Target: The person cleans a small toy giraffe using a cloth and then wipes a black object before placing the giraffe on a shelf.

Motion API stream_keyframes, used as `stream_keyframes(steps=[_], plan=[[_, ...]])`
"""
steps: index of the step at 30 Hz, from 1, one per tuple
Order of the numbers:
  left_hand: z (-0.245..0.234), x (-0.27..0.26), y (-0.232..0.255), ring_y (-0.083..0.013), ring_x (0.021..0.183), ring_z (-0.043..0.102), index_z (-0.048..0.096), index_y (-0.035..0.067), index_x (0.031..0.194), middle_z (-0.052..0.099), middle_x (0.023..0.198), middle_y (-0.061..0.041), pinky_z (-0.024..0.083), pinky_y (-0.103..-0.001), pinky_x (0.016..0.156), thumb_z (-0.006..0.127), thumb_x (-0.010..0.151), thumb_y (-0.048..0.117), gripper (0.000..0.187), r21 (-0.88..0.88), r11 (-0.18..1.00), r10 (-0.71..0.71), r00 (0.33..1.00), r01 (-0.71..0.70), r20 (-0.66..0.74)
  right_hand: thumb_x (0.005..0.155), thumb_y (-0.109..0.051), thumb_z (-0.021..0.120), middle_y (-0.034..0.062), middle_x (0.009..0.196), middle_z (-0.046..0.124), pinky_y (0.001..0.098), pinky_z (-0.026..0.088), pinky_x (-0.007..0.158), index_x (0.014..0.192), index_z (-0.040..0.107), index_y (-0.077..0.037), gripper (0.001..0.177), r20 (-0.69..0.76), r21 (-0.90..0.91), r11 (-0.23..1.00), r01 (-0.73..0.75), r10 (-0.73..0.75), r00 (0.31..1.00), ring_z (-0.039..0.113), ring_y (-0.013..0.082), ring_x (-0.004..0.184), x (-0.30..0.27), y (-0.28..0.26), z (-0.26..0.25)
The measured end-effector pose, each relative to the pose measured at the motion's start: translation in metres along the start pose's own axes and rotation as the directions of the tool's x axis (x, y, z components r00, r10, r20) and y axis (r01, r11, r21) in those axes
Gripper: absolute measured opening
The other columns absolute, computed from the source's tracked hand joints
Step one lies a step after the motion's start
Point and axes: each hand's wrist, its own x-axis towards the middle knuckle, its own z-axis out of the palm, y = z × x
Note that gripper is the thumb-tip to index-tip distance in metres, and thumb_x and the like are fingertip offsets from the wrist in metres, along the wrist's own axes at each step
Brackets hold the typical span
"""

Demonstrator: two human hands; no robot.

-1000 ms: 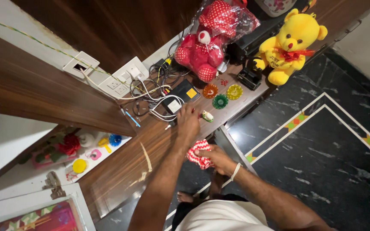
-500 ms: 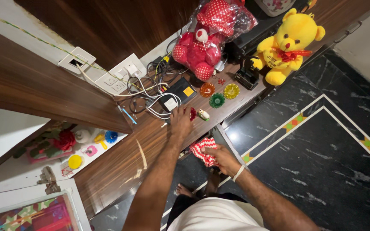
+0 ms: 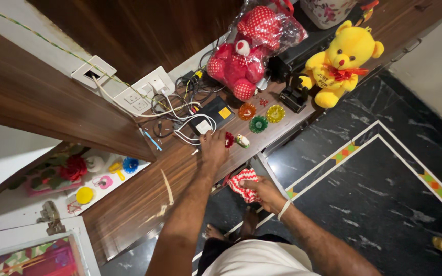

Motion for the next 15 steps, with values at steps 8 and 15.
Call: stream_keyframes(steps=[8, 15], plan=[[0.006, -0.018, -0.014, -0.0282, 0.13, 0.049, 0.057, 0.009, 0.136, 0.064, 0.13, -0.007, 0.03, -0.053, 0.111, 0.09, 0.066, 0.027, 0.08, -0.142, 0.99, -0.028, 0.979, -0.001, -0.201, 0.086, -0.02, 0.078, 0.0017, 0.069, 0.069, 0.0271, 0.046, 0.044, 0.099, 0.07, -0.005, 0.021, -0.041, -0.001, 0.998, -0.06, 0.06, 0.997, 0.056, 0.0085, 0.047, 0.005, -0.003, 0.003], [0.013, -0.021, -0.016, -0.0287, 0.134, 0.047, 0.057, 0.014, 0.134, 0.064, 0.131, -0.006, 0.026, -0.058, 0.115, 0.09, 0.069, 0.032, 0.076, -0.054, 0.998, -0.021, 0.998, 0.017, -0.063, 0.087, -0.02, 0.079, 0.0043, 0.072, 0.071, 0.0291, 0.05, 0.046, 0.1, 0.069, -0.002, 0.024, -0.024, -0.049, 0.997, -0.056, 0.055, 0.998, 0.061, 0.0114, 0.051, 0.021, 0.009, 0.009]])
